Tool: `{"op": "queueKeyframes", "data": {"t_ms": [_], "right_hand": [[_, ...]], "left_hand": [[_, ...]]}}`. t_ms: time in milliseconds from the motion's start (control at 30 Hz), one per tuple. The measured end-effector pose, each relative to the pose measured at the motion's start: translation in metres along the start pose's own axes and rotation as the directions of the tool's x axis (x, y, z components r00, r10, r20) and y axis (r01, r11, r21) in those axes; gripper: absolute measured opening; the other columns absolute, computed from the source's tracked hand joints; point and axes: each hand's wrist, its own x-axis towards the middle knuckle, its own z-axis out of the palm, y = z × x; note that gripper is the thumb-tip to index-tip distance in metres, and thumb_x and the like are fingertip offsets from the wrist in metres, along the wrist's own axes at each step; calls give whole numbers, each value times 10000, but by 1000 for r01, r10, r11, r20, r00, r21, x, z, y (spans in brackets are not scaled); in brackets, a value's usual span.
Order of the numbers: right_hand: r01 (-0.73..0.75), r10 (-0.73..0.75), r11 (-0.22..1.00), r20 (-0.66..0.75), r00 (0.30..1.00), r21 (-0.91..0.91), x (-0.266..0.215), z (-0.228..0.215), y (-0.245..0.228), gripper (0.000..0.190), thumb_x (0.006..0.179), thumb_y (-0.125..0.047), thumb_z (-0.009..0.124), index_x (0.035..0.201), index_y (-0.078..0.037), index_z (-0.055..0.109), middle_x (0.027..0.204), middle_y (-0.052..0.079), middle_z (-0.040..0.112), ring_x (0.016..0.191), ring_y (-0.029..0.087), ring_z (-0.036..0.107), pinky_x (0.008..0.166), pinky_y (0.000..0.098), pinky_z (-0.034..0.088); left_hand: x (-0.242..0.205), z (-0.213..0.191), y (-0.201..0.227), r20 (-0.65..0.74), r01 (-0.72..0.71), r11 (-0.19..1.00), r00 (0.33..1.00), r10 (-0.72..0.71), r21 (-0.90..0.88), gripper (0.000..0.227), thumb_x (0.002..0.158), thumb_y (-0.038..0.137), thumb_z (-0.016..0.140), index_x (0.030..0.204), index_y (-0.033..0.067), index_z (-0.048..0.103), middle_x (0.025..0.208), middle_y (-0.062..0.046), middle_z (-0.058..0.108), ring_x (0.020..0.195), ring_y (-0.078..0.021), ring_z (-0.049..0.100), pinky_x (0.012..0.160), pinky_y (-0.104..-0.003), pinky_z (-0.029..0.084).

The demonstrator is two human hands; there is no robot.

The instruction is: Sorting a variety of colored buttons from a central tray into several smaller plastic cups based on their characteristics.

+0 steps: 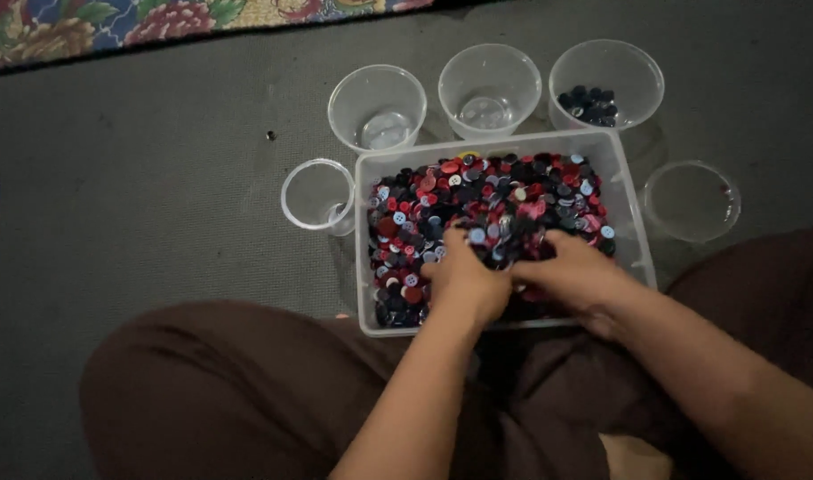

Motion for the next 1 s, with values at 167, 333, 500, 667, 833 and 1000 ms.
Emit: {"op": "queueKeyframes", "data": {"t_ms": [167, 333, 500, 667, 833, 1000], "right_hand": [[98, -83, 836, -52, 995, 541, -47, -26, -41, 591, 797, -113, 772, 1366, -115, 612, 1303, 143, 599, 1127, 258, 600, 975, 423, 528], [254, -211, 826, -141, 967, 503, -40, -54, -45, 581, 800, -40, 770, 1361, -101, 633, 1328, 151, 565, 1049, 253, 630, 877, 356, 601], [323, -302, 933, -142, 943, 161, -36, -65, -31, 485, 854, -11, 721, 1325, -124, 697, 1325, 167, 659, 1081, 300, 651, 851, 449, 600], [400, -503, 827, -204, 840, -396, -29, -71, -3, 394, 860, -76, 672, 1234, -170, 752, 1013, 82, 772, 849, 207, 721, 730, 353, 572], [467, -589, 786, -258, 766, -405, -8, -57, 17, 349, 812, -98, 782, 1149, -190, 781, 927, 60, 756, 728, 205, 713, 653, 347, 573], [539, -707, 685, -268, 655, -490, 15, -45, 22, 369, 737, -161, 881, 1082, -260, 796, 785, -4, 697, 702, 203, 721, 659, 336, 583]], "left_hand": [[-23, -13, 29, -22, -249, 946, 968, 250, -207, 656, 858, 339, 708, 1434, 168, 443, 1358, -289, 575, 1353, -450, 548, 1135, -511, 450], [-30, -5, 44, -112, -377, 902, 926, 361, -211, 537, 926, 213, 613, 1438, 168, 457, 1355, -260, 616, 1322, -451, 570, 1096, -533, 491], [-46, -13, 45, -211, -367, 926, 915, 343, -86, 460, 955, 137, 560, 1412, 133, 511, 1351, -212, 643, 1275, -439, 608, 1021, -555, 536], [-34, -2, 20, -347, -366, 913, 844, 408, 182, 319, 881, 201, 655, 1200, 223, 663, 1180, -7, 714, 1024, -288, 694, 844, -452, 552], [-23, 2, 29, -262, -328, 878, 865, 428, 349, 201, 895, 297, 678, 1080, 225, 712, 971, -16, 775, 972, -311, 713, 903, -449, 506], [-7, 13, 31, -168, -365, 809, 859, 484, 461, 249, 867, 241, 721, 1112, 198, 704, 1057, -65, 745, 1088, -353, 683, 939, -493, 488]]}}
